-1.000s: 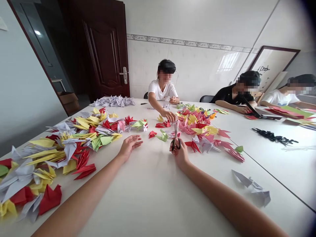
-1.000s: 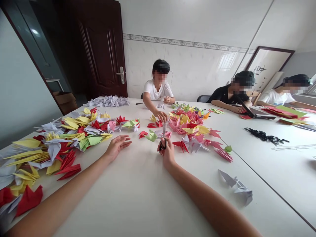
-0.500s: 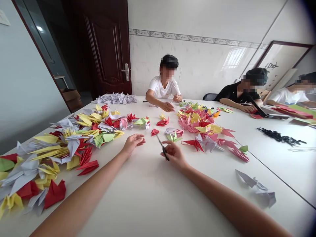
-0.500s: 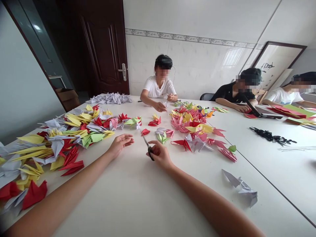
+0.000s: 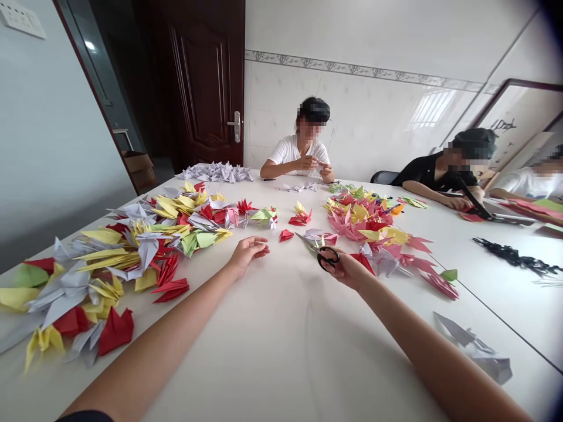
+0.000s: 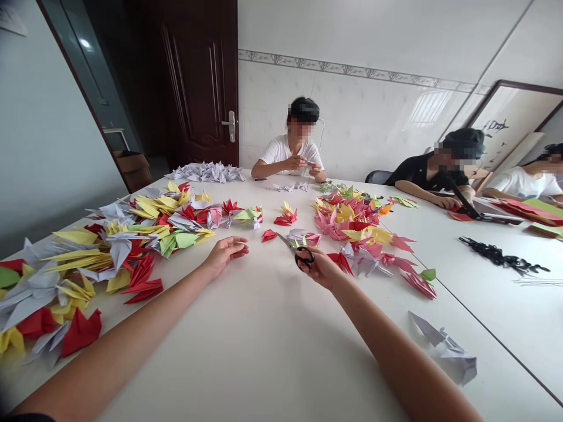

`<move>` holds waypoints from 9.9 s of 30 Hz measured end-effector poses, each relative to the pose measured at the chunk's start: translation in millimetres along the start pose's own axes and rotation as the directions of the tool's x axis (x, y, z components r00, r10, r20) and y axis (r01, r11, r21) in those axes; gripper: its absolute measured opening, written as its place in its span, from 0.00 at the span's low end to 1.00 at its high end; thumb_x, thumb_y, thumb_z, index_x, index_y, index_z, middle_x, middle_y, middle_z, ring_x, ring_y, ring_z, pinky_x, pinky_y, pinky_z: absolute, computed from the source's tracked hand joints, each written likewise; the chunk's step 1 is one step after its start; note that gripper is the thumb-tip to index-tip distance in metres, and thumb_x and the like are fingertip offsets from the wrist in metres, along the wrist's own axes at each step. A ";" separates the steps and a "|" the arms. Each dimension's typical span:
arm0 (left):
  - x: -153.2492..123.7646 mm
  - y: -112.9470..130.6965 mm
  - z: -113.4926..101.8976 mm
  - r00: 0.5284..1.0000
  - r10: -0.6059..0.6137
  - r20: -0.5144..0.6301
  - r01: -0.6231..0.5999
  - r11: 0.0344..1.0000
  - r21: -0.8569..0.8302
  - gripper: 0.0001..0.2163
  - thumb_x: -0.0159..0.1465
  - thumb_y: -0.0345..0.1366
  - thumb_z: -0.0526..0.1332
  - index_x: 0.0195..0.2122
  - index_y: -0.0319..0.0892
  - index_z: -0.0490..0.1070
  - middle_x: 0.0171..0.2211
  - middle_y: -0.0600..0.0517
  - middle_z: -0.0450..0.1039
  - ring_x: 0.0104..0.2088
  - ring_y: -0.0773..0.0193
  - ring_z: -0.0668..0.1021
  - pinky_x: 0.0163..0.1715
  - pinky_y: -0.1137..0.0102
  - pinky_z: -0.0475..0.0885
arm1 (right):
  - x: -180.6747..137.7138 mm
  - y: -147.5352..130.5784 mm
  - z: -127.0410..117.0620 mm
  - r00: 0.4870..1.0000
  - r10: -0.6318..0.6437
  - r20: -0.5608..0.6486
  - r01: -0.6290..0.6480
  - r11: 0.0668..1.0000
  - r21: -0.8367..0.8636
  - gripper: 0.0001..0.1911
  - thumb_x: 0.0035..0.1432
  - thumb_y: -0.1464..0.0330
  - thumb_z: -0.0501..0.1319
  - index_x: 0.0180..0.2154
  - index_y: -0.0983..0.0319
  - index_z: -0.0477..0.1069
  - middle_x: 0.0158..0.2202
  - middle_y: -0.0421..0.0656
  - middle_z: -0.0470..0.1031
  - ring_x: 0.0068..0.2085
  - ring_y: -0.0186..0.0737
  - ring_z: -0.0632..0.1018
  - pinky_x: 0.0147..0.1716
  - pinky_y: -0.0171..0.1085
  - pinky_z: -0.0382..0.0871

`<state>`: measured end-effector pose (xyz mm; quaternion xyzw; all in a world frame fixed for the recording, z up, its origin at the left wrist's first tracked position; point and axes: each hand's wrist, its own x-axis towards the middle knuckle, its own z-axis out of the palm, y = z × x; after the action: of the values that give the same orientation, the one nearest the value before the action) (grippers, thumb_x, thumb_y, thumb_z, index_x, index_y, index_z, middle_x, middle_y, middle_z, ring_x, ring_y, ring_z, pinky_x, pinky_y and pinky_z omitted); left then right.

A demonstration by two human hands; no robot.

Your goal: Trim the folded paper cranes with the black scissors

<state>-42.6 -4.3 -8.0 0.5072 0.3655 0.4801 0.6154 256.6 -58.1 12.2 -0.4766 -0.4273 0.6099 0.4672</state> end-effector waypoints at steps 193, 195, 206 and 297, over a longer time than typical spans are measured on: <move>14.4 -4.9 19.8 0.859 0.337 0.387 -0.500 0.380 0.779 0.20 0.64 0.35 0.63 0.57 0.49 0.70 0.55 0.45 0.63 0.55 0.53 0.71 0.56 0.59 0.69 | 1.1 26.5 14.4 0.974 -0.206 0.096 0.225 0.928 -0.297 0.19 0.49 0.58 0.69 0.40 0.62 0.75 0.24 0.39 0.74 0.20 0.31 0.68 0.20 0.32 0.59; 13.8 -5.0 19.1 0.860 0.330 0.390 -0.502 0.408 0.762 0.15 0.63 0.36 0.64 0.52 0.49 0.74 0.55 0.45 0.63 0.55 0.53 0.72 0.56 0.60 0.69 | -0.7 25.3 15.6 0.971 -0.214 0.104 0.236 0.922 -0.307 0.18 0.50 0.58 0.68 0.40 0.62 0.76 0.25 0.39 0.74 0.21 0.31 0.68 0.21 0.33 0.59; 18.4 -7.4 19.9 0.872 0.298 0.387 -0.489 0.506 0.711 0.10 0.60 0.36 0.68 0.43 0.46 0.78 0.53 0.46 0.70 0.52 0.52 0.75 0.54 0.62 0.70 | -1.9 24.6 18.1 0.968 -0.217 0.128 0.248 0.912 -0.326 0.18 0.52 0.58 0.67 0.42 0.61 0.76 0.24 0.38 0.72 0.22 0.31 0.69 0.20 0.32 0.57; 20.3 -10.3 15.2 0.840 0.524 0.142 -0.475 0.583 0.659 0.05 0.58 0.31 0.61 0.33 0.40 0.76 0.30 0.52 0.78 0.29 0.64 0.77 0.34 0.70 0.75 | -10.9 41.8 26.5 0.812 -0.525 0.254 0.512 0.431 -0.744 0.12 0.53 0.67 0.62 0.41 0.59 0.75 0.24 0.36 0.66 0.23 0.31 0.64 0.25 0.32 0.60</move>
<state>-20.6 10.8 -13.9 0.7588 0.3763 0.4852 0.2172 225.0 -79.1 -21.4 -0.4809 -0.7702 0.1822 0.3773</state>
